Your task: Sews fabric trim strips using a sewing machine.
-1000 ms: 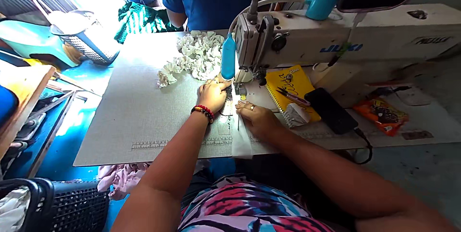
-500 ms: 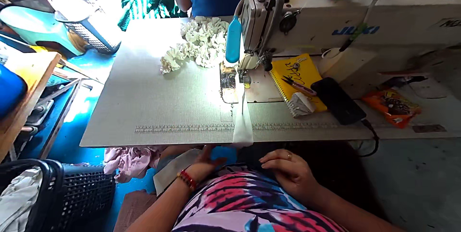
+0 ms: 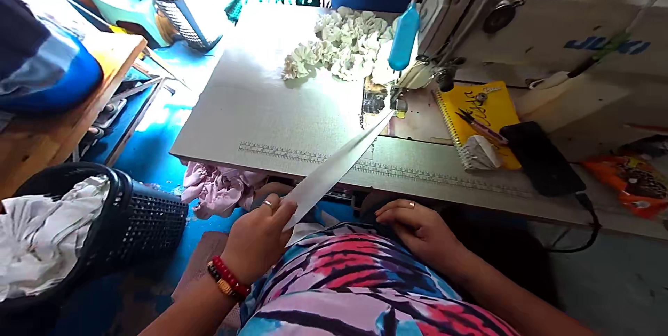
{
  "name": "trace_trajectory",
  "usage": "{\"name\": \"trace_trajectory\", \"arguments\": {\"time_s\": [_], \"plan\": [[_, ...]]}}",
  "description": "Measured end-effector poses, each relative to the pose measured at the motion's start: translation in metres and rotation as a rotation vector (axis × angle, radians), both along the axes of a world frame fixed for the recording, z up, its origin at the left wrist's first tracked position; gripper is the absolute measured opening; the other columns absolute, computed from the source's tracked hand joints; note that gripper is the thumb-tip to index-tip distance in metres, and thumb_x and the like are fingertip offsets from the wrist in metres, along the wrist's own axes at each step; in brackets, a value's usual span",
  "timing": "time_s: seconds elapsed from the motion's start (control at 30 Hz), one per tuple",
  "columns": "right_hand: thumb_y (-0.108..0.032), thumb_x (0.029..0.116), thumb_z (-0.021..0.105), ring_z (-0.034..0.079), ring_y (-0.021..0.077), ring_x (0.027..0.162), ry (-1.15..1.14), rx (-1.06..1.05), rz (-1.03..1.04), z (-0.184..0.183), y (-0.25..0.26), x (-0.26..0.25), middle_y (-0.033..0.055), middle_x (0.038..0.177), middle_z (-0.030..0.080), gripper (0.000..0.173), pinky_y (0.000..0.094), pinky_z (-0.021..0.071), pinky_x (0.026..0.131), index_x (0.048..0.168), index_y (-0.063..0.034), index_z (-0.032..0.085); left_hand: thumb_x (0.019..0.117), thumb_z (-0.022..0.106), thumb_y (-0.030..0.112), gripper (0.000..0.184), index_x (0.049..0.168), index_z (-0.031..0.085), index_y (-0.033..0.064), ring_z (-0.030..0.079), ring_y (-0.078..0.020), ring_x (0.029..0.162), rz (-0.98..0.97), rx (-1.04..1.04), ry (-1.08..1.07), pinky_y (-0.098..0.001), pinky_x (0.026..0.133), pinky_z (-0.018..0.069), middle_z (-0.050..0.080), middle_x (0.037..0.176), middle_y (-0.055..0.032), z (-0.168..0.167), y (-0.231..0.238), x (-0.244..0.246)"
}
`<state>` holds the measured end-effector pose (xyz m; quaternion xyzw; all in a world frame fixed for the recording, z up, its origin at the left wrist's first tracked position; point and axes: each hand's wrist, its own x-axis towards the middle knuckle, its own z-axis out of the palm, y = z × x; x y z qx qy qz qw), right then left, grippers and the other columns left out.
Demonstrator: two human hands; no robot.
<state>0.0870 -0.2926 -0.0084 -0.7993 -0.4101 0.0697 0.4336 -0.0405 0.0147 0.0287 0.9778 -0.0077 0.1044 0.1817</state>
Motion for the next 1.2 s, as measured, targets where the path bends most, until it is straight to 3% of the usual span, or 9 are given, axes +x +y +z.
{"name": "trace_trajectory", "arguments": {"time_s": [0.07,0.13,0.3,0.43,0.57,0.87,1.0,1.1,1.2], "plan": [[-0.008,0.0980,0.053,0.071,0.0141,0.106,-0.112,-0.026,0.046,0.009,0.011,0.004,0.0060,0.110,0.075,0.025,0.0289,0.0569,0.093,0.100,-0.0096,0.078,0.0760,0.074,0.016,0.020,0.094,0.071,0.0064,0.068,-0.0355,0.063,-0.008,0.133,-0.099,-0.0494,0.046,0.0527,0.068,0.091,-0.0196,-0.004,0.001,0.003],[-0.008,0.0984,0.052,0.072,0.0176,0.104,-0.222,-0.032,0.065,0.020,0.023,0.007,0.0072,0.111,0.075,0.026,0.0331,0.0580,0.090,0.101,-0.0101,0.077,0.0839,0.063,0.020,0.015,0.089,0.071,0.0075,0.069,-0.0294,0.066,-0.022,0.122,-0.187,-0.0424,0.048,0.0531,0.071,0.093,-0.0157,-0.006,0.005,0.001],[-0.018,0.1027,0.056,0.070,0.0234,0.112,-0.400,0.005,0.078,0.050,0.065,0.012,0.0072,0.116,0.075,0.023,0.0437,0.0540,0.100,0.110,-0.0128,0.077,0.1016,0.058,0.022,0.024,0.090,0.071,0.0059,0.069,-0.0192,0.094,-0.137,-0.076,-0.276,-0.0278,0.084,0.0560,0.072,0.098,-0.0120,0.008,0.010,-0.014],[-0.022,0.1042,0.056,0.067,0.0221,0.121,-0.483,0.061,0.177,0.064,0.098,0.010,0.0044,0.118,0.076,0.025,0.0437,0.0498,0.108,0.117,-0.0138,0.077,0.1023,0.060,0.019,0.024,0.084,0.065,0.0053,0.066,-0.0149,0.092,-0.155,-0.158,-0.338,-0.0212,0.084,0.0522,0.069,0.093,-0.0106,0.024,0.003,-0.021],[-0.021,0.1033,0.058,0.070,0.0167,0.109,-0.491,0.074,0.243,0.069,0.115,0.009,-0.0005,0.106,0.078,0.023,0.0389,0.0506,0.101,0.112,-0.0152,0.078,0.1008,0.059,0.015,0.025,0.077,0.058,0.0054,0.064,-0.0164,0.082,-0.187,-0.135,-0.434,-0.0222,0.074,0.0519,0.065,0.083,-0.0106,0.029,0.000,-0.014],[-0.009,0.1011,0.057,0.070,0.0201,0.090,-0.640,0.055,0.251,0.081,0.103,0.001,0.0043,0.095,0.076,0.020,0.0397,0.0535,0.085,0.103,-0.0123,0.077,0.1018,0.061,0.014,0.022,0.082,0.058,0.0064,0.063,-0.0193,0.080,-0.370,-0.056,-0.529,-0.0270,0.073,0.0520,0.065,0.084,-0.0095,0.043,-0.005,-0.011],[-0.008,0.1023,0.052,0.074,0.0216,0.089,-0.731,-0.029,0.147,0.087,0.062,-0.019,0.0068,0.094,0.077,0.020,0.0380,0.0585,0.084,0.101,-0.0095,0.072,0.1046,0.056,0.022,0.026,0.082,0.058,0.0092,0.064,-0.0160,0.081,-0.548,-0.298,-0.409,-0.0263,0.073,0.0523,0.065,0.083,-0.0071,0.052,-0.019,0.009],[-0.012,0.1022,0.054,0.076,0.0161,0.095,-0.520,0.000,0.070,0.061,0.025,-0.030,0.0046,0.098,0.079,0.021,0.0305,0.0606,0.084,0.096,-0.0136,0.074,0.1042,0.054,0.029,0.028,0.101,0.071,0.0075,0.066,-0.0125,0.097,-0.443,-0.463,-0.157,-0.0315,0.086,0.0545,0.070,0.098,-0.0051,0.045,-0.027,0.063],[-0.012,0.1016,0.053,0.076,0.0140,0.099,-0.389,0.046,0.056,0.037,0.001,-0.036,0.0059,0.100,0.079,0.022,0.0272,0.0599,0.086,0.096,-0.0129,0.074,0.1020,0.054,0.014,0.026,0.117,0.072,0.0041,0.063,-0.0296,0.115,-0.301,-0.401,0.049,-0.0508,0.100,0.0500,0.068,0.119,-0.0151,0.028,-0.036,0.153]]}}
